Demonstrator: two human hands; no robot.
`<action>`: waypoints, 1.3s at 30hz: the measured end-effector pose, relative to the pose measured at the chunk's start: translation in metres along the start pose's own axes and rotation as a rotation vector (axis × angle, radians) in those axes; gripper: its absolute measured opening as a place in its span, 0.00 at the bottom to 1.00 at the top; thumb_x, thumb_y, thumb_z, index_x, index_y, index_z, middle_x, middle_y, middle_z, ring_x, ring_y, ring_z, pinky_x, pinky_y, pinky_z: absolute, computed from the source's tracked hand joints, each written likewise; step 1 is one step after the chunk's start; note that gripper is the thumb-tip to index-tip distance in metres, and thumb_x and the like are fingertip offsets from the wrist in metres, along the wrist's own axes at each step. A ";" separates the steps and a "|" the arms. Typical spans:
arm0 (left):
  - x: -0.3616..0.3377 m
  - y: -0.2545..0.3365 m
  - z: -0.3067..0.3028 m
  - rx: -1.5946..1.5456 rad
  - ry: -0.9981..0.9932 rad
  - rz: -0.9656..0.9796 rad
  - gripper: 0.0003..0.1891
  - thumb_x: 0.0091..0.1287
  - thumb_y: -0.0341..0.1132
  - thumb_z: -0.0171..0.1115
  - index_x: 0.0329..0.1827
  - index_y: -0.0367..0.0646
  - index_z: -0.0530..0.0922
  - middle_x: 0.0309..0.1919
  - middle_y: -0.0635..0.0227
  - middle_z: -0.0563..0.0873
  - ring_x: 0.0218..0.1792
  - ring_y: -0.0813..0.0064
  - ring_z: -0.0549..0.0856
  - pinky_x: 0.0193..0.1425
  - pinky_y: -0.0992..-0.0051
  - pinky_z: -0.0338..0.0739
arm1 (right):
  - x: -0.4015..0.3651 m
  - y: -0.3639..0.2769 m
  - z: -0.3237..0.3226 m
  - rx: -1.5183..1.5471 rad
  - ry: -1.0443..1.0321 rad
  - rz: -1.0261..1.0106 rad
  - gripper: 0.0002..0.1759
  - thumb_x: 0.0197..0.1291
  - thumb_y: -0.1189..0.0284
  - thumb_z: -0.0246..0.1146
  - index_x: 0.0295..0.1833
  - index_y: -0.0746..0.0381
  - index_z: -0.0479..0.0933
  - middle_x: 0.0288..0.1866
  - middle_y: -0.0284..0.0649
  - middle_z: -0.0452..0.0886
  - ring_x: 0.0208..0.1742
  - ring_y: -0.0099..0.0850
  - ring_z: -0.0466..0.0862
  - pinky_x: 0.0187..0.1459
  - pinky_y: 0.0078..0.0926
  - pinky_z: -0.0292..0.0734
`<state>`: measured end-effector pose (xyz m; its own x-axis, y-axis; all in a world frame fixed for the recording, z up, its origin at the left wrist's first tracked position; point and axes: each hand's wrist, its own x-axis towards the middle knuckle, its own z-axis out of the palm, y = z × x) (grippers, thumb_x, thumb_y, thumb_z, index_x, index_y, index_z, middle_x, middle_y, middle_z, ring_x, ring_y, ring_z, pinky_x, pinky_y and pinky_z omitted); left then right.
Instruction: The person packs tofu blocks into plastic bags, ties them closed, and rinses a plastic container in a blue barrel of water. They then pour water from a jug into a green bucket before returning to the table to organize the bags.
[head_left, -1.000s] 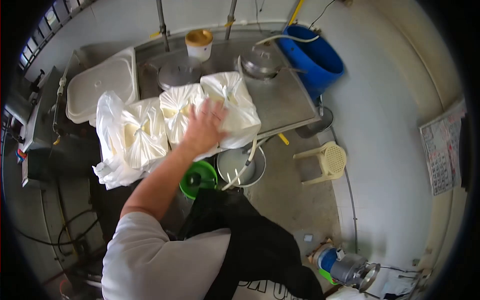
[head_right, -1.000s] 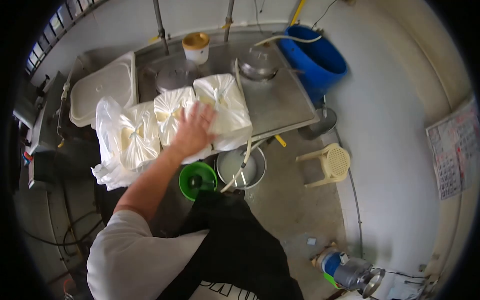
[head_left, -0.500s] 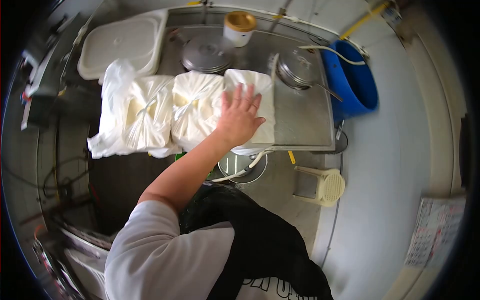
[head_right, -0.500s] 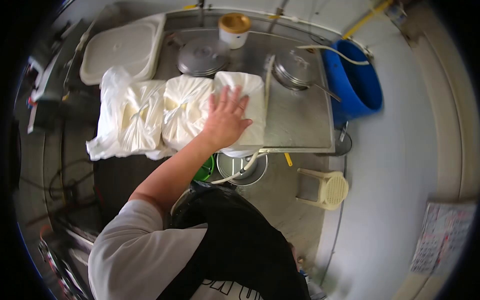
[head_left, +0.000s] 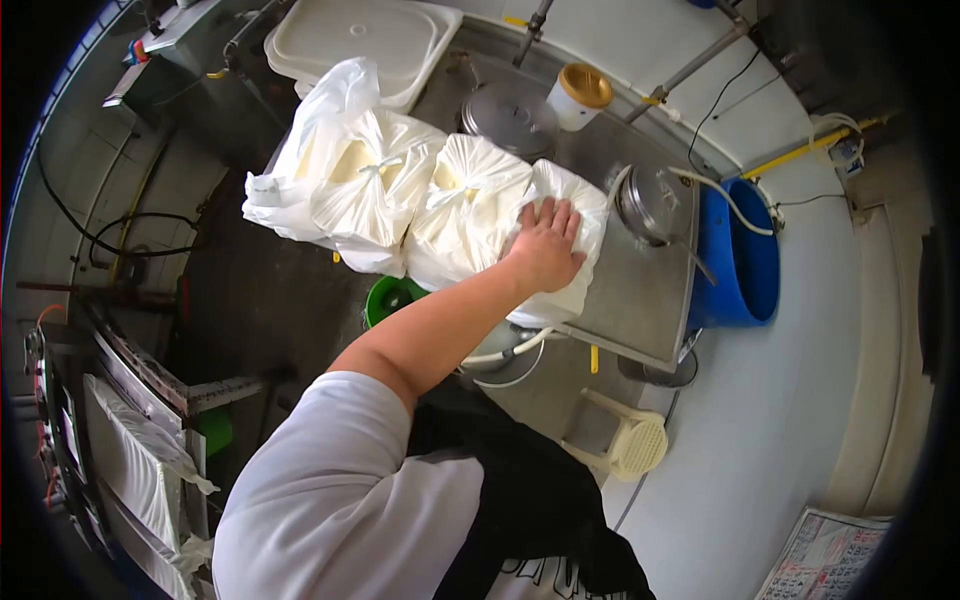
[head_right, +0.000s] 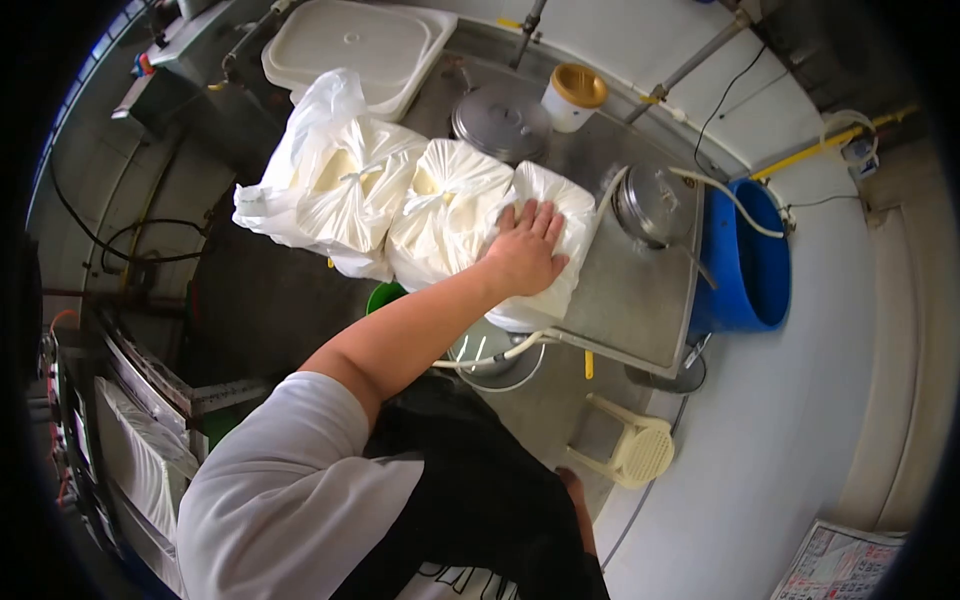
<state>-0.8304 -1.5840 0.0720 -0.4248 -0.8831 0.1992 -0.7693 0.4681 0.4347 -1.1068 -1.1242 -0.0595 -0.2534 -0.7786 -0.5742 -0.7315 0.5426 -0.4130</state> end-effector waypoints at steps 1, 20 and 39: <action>0.003 0.004 -0.013 0.071 -0.110 -0.006 0.39 0.78 0.58 0.47 0.82 0.37 0.59 0.84 0.49 0.55 0.84 0.46 0.50 0.84 0.41 0.44 | -0.004 0.003 0.001 0.034 -0.022 0.040 0.26 0.70 0.59 0.63 0.62 0.69 0.79 0.42 0.48 0.88 0.40 0.38 0.88 0.46 0.36 0.82; -0.090 -0.127 -0.092 0.307 0.181 -0.623 0.44 0.77 0.65 0.42 0.84 0.38 0.55 0.83 0.38 0.52 0.84 0.35 0.46 0.82 0.34 0.36 | -0.014 0.037 -0.011 0.100 -0.104 0.183 0.26 0.71 0.56 0.61 0.62 0.67 0.79 0.45 0.49 0.88 0.47 0.43 0.88 0.52 0.39 0.81; -0.064 -0.067 -0.084 0.343 0.176 -0.257 0.37 0.74 0.56 0.61 0.78 0.41 0.67 0.79 0.45 0.65 0.80 0.39 0.59 0.78 0.35 0.54 | -0.051 0.019 -0.007 0.062 0.029 0.226 0.28 0.73 0.52 0.56 0.61 0.66 0.80 0.65 0.56 0.81 0.65 0.53 0.80 0.66 0.44 0.76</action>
<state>-0.7110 -1.5614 0.1040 -0.1349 -0.9498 0.2822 -0.9650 0.1905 0.1800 -1.1124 -1.0765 -0.0332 -0.4253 -0.6431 -0.6369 -0.6140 0.7220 -0.3190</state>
